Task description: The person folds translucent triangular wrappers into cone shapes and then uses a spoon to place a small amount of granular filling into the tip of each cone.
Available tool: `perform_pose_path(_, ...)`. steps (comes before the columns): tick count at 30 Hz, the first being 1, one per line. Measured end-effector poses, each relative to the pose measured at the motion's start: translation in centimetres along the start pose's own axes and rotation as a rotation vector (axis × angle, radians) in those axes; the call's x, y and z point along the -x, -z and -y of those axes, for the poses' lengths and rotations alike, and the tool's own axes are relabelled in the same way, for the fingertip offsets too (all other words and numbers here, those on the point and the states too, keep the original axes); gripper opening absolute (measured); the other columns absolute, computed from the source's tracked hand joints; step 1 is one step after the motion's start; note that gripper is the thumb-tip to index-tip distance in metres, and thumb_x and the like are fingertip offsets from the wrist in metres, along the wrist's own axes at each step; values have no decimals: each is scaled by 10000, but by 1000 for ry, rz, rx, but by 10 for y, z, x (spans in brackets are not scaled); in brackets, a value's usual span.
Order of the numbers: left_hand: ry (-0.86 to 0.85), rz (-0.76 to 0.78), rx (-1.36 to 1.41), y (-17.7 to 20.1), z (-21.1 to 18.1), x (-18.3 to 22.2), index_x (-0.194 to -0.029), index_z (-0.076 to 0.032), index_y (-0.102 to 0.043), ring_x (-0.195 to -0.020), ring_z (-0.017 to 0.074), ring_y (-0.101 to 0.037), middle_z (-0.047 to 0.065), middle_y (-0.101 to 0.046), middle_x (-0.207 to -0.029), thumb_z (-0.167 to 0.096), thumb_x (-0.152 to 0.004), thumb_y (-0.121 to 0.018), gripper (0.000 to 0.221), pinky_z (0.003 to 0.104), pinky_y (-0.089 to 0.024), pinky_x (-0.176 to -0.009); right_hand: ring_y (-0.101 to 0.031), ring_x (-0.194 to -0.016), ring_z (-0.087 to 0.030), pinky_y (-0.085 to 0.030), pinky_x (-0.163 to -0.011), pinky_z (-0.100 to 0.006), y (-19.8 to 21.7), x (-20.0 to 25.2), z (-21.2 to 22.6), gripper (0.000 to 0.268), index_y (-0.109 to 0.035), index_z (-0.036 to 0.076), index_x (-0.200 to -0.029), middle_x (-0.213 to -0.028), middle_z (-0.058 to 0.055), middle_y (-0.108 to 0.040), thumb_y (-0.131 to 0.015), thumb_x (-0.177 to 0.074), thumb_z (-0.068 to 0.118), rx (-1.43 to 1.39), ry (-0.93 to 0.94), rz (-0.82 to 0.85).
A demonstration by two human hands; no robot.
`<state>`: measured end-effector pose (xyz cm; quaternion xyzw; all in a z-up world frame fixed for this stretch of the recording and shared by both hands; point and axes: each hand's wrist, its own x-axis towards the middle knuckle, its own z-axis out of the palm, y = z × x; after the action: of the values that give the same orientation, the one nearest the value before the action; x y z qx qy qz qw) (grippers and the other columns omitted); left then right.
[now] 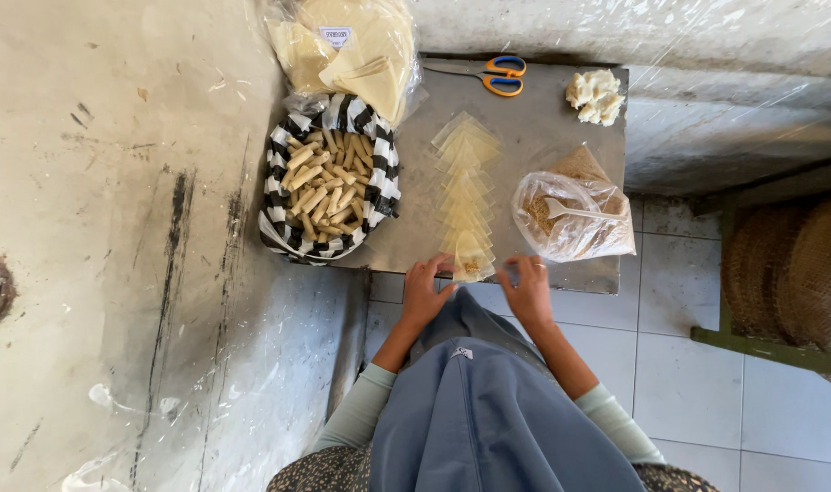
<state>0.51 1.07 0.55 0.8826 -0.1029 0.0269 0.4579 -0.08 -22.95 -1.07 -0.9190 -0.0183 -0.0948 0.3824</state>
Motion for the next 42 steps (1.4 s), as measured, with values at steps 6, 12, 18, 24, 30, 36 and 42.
perform_pose_path(6,-60,-14,-66,1,0,0,-1160,-178,-701,-1041,250,-605,-18,-734,-1094,-158,-748,-810,426,418,-415,-983,-598,-975,-355,-472,-834,-492,-5,-12,29,169,-632,73,-944,-942,-95,-675,-761,-865,148,86,14,74)
perform_pose_path(12,-74,-26,-79,1,0,-2,-1037,-170,-750,-992,239,-623,-29,-755,-1040,-107,-795,-767,251,395,-444,-947,-694,-913,-302,-560,-779,-418,-9,-13,43,162,-629,40,-1008,-929,-114,-701,-730,-903,110,-174,63,62)
perform_pose_path(18,-137,-83,-64,-2,-4,-8,-965,-137,-729,-945,252,-650,-4,-753,-1014,-139,-874,-737,92,392,-489,-896,-705,-1020,-290,-585,-832,-395,-5,-17,52,260,-582,47,-1242,-1052,-84,-745,-628,-987,76,-302,36,169)
perform_pose_path(24,-30,-43,-67,-10,-3,-16,-979,-96,-680,-924,304,-661,70,-714,-928,-169,-930,-695,90,441,-485,-838,-652,-978,-356,-496,-852,-485,1,-21,50,499,-585,21,-1195,-984,-98,-737,-796,-782,206,-35,302,212)
perform_pose_path(30,40,-23,-74,-22,-1,-27,-1012,-77,-636,-879,342,-677,109,-699,-969,-162,-934,-676,122,459,-508,-766,-648,-1032,-354,-525,-870,-453,-24,-28,42,280,-556,44,-1190,-996,-97,-718,-692,-950,95,-116,207,158)
perform_pose_path(36,111,-71,-14,-22,-2,-32,-970,-84,-660,-847,305,-704,111,-692,-966,-136,-873,-713,122,412,-547,-711,-622,-959,-368,-501,-859,-466,-43,-38,44,292,-553,13,-1126,-810,-124,-672,-688,-871,60,-85,36,171)
perform_pose_path(42,183,-143,46,-17,-4,-31,-969,-53,-637,-825,280,-678,77,-682,-858,-161,-816,-793,244,408,-529,-759,-574,-895,-365,-484,-792,-459,-27,-35,43,145,-641,38,-931,-913,-123,-654,-760,-860,80,-53,181,91)
